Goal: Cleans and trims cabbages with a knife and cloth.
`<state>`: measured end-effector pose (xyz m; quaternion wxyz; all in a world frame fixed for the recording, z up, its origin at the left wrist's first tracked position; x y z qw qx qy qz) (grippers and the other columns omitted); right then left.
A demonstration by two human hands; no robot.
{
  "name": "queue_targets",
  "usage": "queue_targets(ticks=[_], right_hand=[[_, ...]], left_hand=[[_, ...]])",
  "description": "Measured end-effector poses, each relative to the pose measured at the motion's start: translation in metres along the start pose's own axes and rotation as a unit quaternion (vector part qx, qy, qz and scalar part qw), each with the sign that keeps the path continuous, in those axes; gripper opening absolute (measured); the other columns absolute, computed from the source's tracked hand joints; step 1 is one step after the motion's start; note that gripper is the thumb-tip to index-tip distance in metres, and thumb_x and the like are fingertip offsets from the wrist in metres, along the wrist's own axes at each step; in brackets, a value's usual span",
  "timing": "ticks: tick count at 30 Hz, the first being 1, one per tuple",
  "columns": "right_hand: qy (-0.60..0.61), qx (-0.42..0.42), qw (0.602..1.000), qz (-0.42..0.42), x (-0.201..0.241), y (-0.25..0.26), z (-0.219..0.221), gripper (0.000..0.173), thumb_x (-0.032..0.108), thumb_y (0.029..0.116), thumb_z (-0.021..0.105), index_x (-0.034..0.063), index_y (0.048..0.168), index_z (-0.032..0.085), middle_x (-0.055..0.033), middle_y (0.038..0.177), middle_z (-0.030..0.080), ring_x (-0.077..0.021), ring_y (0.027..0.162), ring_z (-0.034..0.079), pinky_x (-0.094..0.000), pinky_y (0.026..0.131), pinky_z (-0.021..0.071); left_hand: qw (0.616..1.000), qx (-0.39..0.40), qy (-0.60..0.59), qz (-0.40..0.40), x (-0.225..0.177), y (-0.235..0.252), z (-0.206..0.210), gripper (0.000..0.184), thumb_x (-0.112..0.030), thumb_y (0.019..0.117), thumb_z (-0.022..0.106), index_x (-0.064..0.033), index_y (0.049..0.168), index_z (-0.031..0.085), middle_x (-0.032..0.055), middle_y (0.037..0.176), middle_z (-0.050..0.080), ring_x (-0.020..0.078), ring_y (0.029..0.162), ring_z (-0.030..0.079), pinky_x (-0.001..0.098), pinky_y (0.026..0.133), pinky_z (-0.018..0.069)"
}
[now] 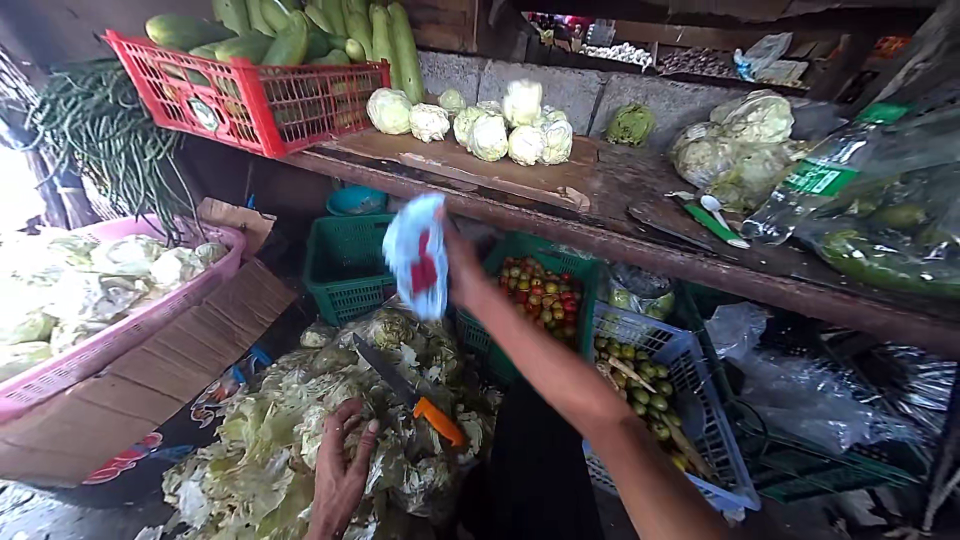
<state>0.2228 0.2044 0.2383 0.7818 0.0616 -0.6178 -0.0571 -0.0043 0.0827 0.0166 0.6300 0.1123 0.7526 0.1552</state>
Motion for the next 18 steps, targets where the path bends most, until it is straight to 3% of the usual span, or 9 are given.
queue_targets(ticks=[3,5,8,9,11,12,14,16,18], right_hand=[[0.019,0.082,0.984,0.156,-0.135,-0.076,0.029,0.057,0.050,0.1100,0.030,0.0044,0.127,0.059,-0.0084,0.100,0.069,-0.0156,0.088,0.067,-0.0376,0.079,0.0586],[0.104,0.113,0.954,0.256,-0.200,-0.130,0.051,0.047,0.047,0.1107,0.029,0.0117,0.110,0.060,-0.0002,0.082,0.064,-0.0083,0.072,0.063,-0.0286,0.066,0.0554],[0.207,0.082,0.914,0.339,-0.239,-0.172,0.081,0.046,0.046,0.1105,0.031,0.0177,0.086,0.057,0.0049,0.061,0.053,-0.0046,0.049,0.050,-0.0216,0.047,0.0453],[0.227,0.063,0.904,0.356,-0.245,-0.174,0.085,0.045,0.049,0.1097,0.033,0.0167,0.093,0.059,0.0023,0.069,0.059,-0.0078,0.059,0.058,-0.0261,0.056,0.0517],[0.232,0.026,0.904,0.357,-0.244,-0.176,0.091,0.046,0.048,0.1102,0.031,0.0131,0.107,0.061,-0.0031,0.084,0.065,-0.0137,0.076,0.064,-0.0341,0.070,0.0562],[0.208,0.012,0.917,0.342,-0.239,-0.174,0.090,0.042,0.043,0.1113,0.030,0.0133,0.107,0.060,-0.0022,0.085,0.064,-0.0117,0.077,0.064,-0.0318,0.070,0.0559],[0.123,0.025,0.950,0.285,-0.214,-0.161,0.075,0.042,0.034,0.1124,0.030,0.0052,0.128,0.057,-0.0071,0.106,0.064,-0.0108,0.094,0.062,-0.0305,0.084,0.0535],[0.085,0.016,0.962,0.260,-0.201,-0.127,0.066,0.048,0.042,0.1113,0.031,0.0055,0.127,0.058,-0.0068,0.103,0.066,-0.0107,0.090,0.064,-0.0308,0.080,0.0548],[0.099,-0.012,0.965,0.243,-0.182,-0.094,0.059,0.051,0.046,0.1106,0.032,0.0041,0.119,0.060,-0.0077,0.093,0.066,-0.0141,0.080,0.065,-0.0340,0.072,0.0561]], left_hand=[[0.945,0.058,-0.321,-0.033,-0.007,-0.003,0.012,0.038,-0.045,0.1034,0.056,-0.0120,0.118,0.067,0.0113,0.102,0.075,0.0245,0.089,0.075,0.0415,0.080,0.0637],[0.890,0.104,-0.424,-0.132,-0.002,-0.010,0.028,0.046,-0.052,0.1038,0.050,-0.0119,0.107,0.073,0.0100,0.085,0.075,0.0223,0.074,0.075,0.0388,0.072,0.0641],[0.939,-0.034,-0.245,-0.240,0.008,-0.016,0.021,0.045,-0.035,0.1116,0.037,-0.0091,0.083,0.061,-0.0009,0.052,0.057,0.0087,0.040,0.054,0.0260,0.040,0.0494],[0.968,-0.080,-0.131,-0.197,0.003,-0.015,0.010,0.037,-0.027,0.1095,0.045,-0.0080,0.083,0.063,-0.0024,0.057,0.056,0.0067,0.045,0.052,0.0247,0.044,0.0478],[0.990,-0.091,0.102,-0.034,-0.019,-0.011,-0.002,0.031,-0.028,0.1028,0.052,-0.0022,0.111,0.068,0.0081,0.096,0.070,0.0170,0.088,0.068,0.0384,0.081,0.0572],[0.987,-0.053,0.151,0.036,-0.024,-0.011,0.005,0.050,-0.037,0.1055,0.043,0.0028,0.129,0.062,0.0217,0.124,0.063,0.0337,0.118,0.060,0.0527,0.102,0.0468],[0.978,0.035,0.187,0.088,-0.022,-0.020,0.028,0.091,-0.066,0.1028,0.015,0.0073,0.153,0.037,0.0317,0.156,0.036,0.0447,0.148,0.032,0.0626,0.120,0.0226],[0.977,0.093,0.153,0.115,-0.025,-0.032,0.044,0.109,-0.079,0.0965,0.012,0.0113,0.157,0.021,0.0339,0.164,0.017,0.0450,0.155,0.013,0.0628,0.125,0.0083],[0.975,0.138,0.132,0.114,-0.030,-0.034,0.050,0.109,-0.080,0.0965,0.020,0.0090,0.159,0.020,0.0312,0.166,0.014,0.0437,0.156,0.009,0.0592,0.127,0.0097]])
Point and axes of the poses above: each hand's wrist, its own y-axis towards the middle knuckle, its own z-axis out of the palm, x = y × z, the point moved 8 cm from there along y, towards the middle knuckle
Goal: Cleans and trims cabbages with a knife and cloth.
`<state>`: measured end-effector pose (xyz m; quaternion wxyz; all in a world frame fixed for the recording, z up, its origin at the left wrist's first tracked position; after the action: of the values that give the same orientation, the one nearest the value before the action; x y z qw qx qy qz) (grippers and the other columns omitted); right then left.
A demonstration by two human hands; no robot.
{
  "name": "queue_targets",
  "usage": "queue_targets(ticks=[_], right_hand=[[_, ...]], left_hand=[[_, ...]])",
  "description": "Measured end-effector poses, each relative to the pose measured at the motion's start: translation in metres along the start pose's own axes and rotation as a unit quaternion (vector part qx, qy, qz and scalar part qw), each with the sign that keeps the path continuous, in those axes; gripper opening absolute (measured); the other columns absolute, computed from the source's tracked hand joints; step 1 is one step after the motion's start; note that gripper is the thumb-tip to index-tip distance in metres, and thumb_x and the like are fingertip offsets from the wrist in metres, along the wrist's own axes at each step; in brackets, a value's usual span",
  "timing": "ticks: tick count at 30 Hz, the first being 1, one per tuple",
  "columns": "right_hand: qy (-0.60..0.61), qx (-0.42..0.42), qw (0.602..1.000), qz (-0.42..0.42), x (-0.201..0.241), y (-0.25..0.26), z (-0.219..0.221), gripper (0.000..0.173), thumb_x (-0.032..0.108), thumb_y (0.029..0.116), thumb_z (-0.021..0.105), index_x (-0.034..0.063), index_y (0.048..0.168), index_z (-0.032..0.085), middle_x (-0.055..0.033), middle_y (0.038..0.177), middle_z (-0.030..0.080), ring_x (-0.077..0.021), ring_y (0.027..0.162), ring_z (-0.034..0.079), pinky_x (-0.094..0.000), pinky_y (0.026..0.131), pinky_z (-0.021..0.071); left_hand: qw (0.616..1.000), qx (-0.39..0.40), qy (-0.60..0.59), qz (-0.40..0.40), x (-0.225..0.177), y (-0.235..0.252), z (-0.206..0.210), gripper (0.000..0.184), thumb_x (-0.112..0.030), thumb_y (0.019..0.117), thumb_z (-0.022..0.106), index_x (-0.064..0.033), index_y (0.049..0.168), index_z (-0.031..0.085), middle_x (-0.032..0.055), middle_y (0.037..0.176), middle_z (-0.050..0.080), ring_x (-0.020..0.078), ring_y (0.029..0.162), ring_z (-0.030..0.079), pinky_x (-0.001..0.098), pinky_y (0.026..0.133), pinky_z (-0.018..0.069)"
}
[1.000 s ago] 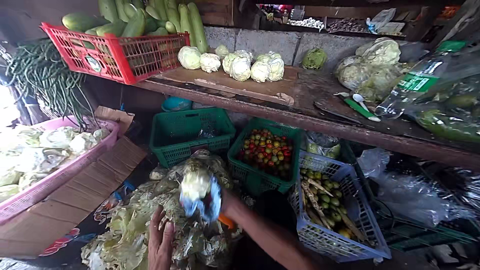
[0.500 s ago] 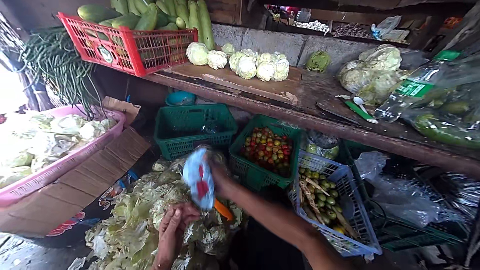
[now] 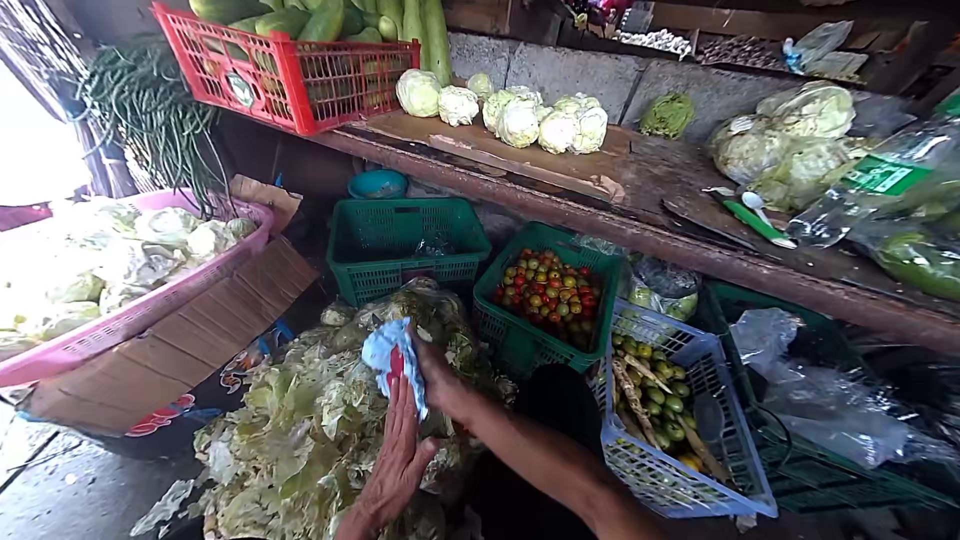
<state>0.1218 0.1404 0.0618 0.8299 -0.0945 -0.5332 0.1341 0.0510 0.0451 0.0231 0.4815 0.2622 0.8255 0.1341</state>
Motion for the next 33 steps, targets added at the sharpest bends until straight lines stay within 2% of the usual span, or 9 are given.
queue_targets(ticks=[3,5,9,10,12,16,21,26,33], right_hand=[[-0.062,-0.008,0.990,-0.126,0.107,0.002,-0.001,0.045,0.039,0.1121,0.031,0.0032,0.128,0.054,-0.0088,0.093,0.065,-0.0154,0.078,0.065,-0.0346,0.071,0.0571],[-0.202,-0.068,0.936,-0.280,0.211,-0.007,-0.013,0.043,0.032,0.1115,0.038,0.0012,0.140,0.044,-0.0133,0.101,0.064,-0.0180,0.080,0.065,-0.0372,0.073,0.0578],[-0.438,-0.272,0.665,-0.540,0.407,-0.032,-0.038,0.043,0.023,0.1061,0.050,-0.0032,0.140,0.052,-0.0207,0.119,0.068,-0.0279,0.103,0.069,-0.0459,0.092,0.0550],[-0.487,-0.307,0.606,-0.549,0.440,-0.024,-0.049,0.041,0.020,0.1047,0.051,-0.0014,0.139,0.056,-0.0211,0.126,0.067,-0.0318,0.114,0.066,-0.0489,0.099,0.0513],[-0.584,-0.327,0.550,-0.500,0.484,0.010,-0.074,0.038,0.020,0.1042,0.050,0.0025,0.137,0.061,-0.0220,0.133,0.063,-0.0377,0.124,0.061,-0.0536,0.106,0.0455],[-0.719,-0.296,0.508,-0.369,0.491,0.069,-0.118,0.039,0.023,0.1072,0.046,0.0045,0.138,0.061,-0.0238,0.138,0.060,-0.0425,0.131,0.056,-0.0581,0.111,0.0411],[-0.809,-0.266,0.456,-0.258,0.471,0.098,-0.131,0.039,0.014,0.1027,0.050,0.0040,0.140,0.059,-0.0322,0.138,0.055,-0.0512,0.130,0.052,-0.0657,0.104,0.0418],[-0.822,-0.257,0.438,-0.257,0.472,0.092,-0.133,0.035,0.013,0.0991,0.060,0.0023,0.132,0.065,-0.0308,0.136,0.057,-0.0496,0.129,0.054,-0.0629,0.105,0.0430],[-0.869,-0.230,0.378,-0.222,0.463,0.094,-0.134,0.030,0.008,0.0997,0.055,0.0075,0.126,0.070,-0.0261,0.134,0.060,-0.0485,0.128,0.055,-0.0646,0.100,0.0451]], left_hand=[[0.998,0.043,0.015,-0.038,0.006,0.002,-0.002,0.088,-0.073,0.0983,0.038,-0.0059,0.155,0.043,0.0282,0.164,0.025,0.0480,0.153,0.018,0.0624,0.123,0.0204],[0.997,0.042,0.062,-0.025,0.011,0.001,-0.006,0.072,-0.057,0.0985,0.054,-0.0065,0.149,0.052,0.0306,0.157,0.037,0.0515,0.147,0.032,0.0623,0.117,0.0327],[0.983,0.073,0.165,0.021,0.013,0.002,-0.017,0.054,-0.035,0.0949,0.068,-0.0075,0.141,0.060,0.0263,0.143,0.056,0.0475,0.133,0.052,0.0643,0.110,0.0399],[0.981,0.092,0.170,0.016,0.011,0.002,-0.017,0.052,-0.034,0.0967,0.067,-0.0069,0.141,0.060,0.0265,0.142,0.056,0.0476,0.133,0.053,0.0649,0.110,0.0391],[0.974,0.127,0.185,0.003,0.014,0.001,-0.014,0.050,-0.035,0.0996,0.064,-0.0080,0.142,0.060,0.0251,0.143,0.056,0.0469,0.133,0.053,0.0655,0.111,0.0380],[0.960,0.180,0.214,-0.010,0.022,-0.005,-0.004,0.049,-0.034,0.1028,0.059,-0.0086,0.144,0.058,0.0259,0.144,0.055,0.0477,0.132,0.054,0.0682,0.111,0.0348],[0.957,0.187,0.223,-0.014,0.028,-0.009,-0.001,0.050,-0.033,0.1017,0.060,-0.0088,0.145,0.057,0.0263,0.145,0.055,0.0478,0.131,0.054,0.0686,0.110,0.0347],[0.953,0.207,0.220,-0.022,0.030,-0.010,0.006,0.050,-0.035,0.1034,0.057,-0.0098,0.147,0.056,0.0261,0.146,0.054,0.0478,0.131,0.054,0.0693,0.111,0.0327],[0.953,0.199,0.229,-0.023,0.032,-0.011,0.006,0.051,-0.032,0.1009,0.062,-0.0092,0.146,0.056,0.0256,0.145,0.055,0.0477,0.129,0.056,0.0711,0.110,0.0334]])
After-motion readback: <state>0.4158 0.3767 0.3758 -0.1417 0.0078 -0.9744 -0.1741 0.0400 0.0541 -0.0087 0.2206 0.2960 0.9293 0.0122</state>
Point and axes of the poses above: each hand's wrist, its own y-axis towards the middle knuckle, its own z-axis out of the palm, x = y × z, the point moved 8 cm from there along y, towards the middle knuckle
